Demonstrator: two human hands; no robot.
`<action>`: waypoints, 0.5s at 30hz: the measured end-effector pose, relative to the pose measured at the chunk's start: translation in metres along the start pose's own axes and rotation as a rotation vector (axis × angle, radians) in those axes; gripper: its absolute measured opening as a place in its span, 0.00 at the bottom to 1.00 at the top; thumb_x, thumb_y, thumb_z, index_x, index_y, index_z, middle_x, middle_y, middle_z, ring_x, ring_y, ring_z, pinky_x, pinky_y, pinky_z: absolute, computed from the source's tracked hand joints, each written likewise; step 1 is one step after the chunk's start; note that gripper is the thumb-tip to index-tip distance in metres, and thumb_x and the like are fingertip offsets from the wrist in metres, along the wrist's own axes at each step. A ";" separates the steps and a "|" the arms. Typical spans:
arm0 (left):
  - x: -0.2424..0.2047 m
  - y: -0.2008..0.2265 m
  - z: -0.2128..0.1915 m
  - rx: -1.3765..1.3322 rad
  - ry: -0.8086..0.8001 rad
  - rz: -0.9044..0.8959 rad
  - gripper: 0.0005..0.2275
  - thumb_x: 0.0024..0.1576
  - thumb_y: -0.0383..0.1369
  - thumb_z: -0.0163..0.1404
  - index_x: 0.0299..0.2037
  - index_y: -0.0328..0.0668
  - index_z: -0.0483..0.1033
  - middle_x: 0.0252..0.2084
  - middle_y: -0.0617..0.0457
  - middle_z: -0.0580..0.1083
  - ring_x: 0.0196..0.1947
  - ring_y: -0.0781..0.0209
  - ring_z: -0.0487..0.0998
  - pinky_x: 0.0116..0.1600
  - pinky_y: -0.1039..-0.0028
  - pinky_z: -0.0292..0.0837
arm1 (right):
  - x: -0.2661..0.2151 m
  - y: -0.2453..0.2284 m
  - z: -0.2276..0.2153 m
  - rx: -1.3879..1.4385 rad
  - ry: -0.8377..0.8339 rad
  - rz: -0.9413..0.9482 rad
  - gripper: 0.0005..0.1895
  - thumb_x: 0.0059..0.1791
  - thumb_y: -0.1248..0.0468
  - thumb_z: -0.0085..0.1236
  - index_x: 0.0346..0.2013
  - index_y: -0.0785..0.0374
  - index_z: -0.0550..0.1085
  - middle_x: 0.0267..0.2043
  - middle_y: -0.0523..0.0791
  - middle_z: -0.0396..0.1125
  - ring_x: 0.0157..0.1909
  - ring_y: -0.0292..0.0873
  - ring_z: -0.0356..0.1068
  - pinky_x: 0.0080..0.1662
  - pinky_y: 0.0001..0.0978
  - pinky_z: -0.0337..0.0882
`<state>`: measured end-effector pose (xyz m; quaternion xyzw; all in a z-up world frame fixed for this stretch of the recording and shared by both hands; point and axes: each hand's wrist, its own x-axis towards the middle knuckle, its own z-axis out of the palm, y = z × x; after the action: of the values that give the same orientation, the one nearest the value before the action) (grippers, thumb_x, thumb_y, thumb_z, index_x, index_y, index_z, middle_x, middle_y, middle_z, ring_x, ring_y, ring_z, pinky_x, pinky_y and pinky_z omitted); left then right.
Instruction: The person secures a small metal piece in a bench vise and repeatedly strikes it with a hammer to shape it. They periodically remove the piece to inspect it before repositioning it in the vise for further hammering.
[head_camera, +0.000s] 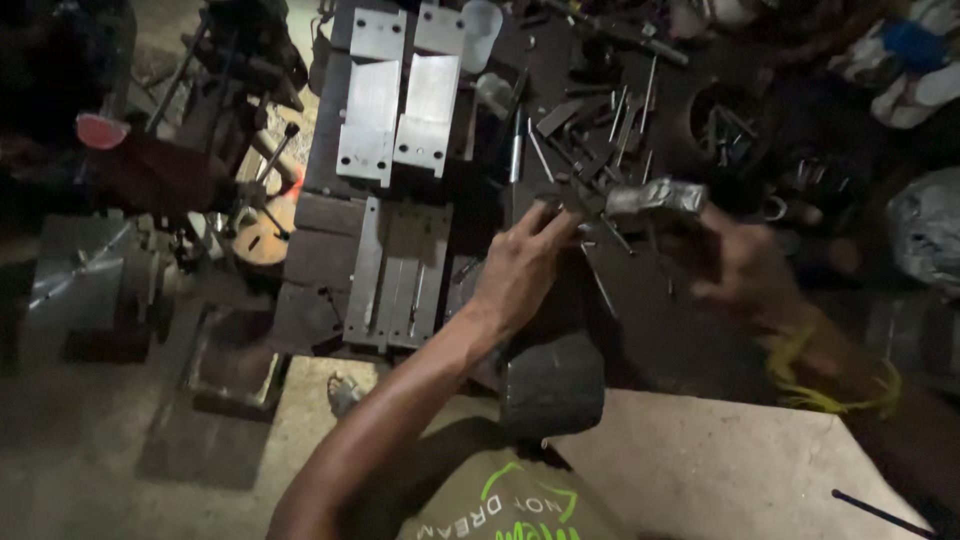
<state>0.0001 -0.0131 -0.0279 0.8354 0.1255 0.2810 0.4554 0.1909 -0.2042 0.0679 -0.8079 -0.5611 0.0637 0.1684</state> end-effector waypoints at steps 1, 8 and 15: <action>-0.001 0.002 0.001 -0.024 0.012 -0.011 0.12 0.60 0.21 0.51 0.52 0.43 0.74 0.51 0.44 0.75 0.40 0.39 0.82 0.40 0.59 0.82 | -0.009 0.008 0.002 0.052 0.081 0.018 0.18 0.53 0.56 0.58 0.50 0.68 0.72 0.40 0.49 0.70 0.37 0.46 0.70 0.41 0.37 0.70; -0.010 0.001 0.004 -0.071 0.064 -0.009 0.13 0.57 0.25 0.55 0.52 0.37 0.74 0.50 0.39 0.73 0.43 0.37 0.79 0.43 0.55 0.80 | -0.089 0.060 0.080 0.308 0.420 0.485 0.17 0.61 0.57 0.61 0.40 0.71 0.74 0.31 0.49 0.67 0.32 0.43 0.65 0.40 0.38 0.67; -0.048 -0.022 -0.014 -0.362 0.274 -0.393 0.07 0.66 0.28 0.46 0.50 0.39 0.76 0.43 0.51 0.76 0.38 0.61 0.75 0.41 0.71 0.75 | -0.157 0.079 0.155 -0.008 0.204 0.766 0.19 0.47 0.58 0.70 0.45 0.70 0.81 0.35 0.58 0.75 0.37 0.51 0.77 0.41 0.43 0.72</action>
<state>-0.0460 -0.0134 -0.0570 0.6547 0.2929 0.3153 0.6214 0.1586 -0.3430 -0.1180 -0.9616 -0.1996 0.0393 0.1843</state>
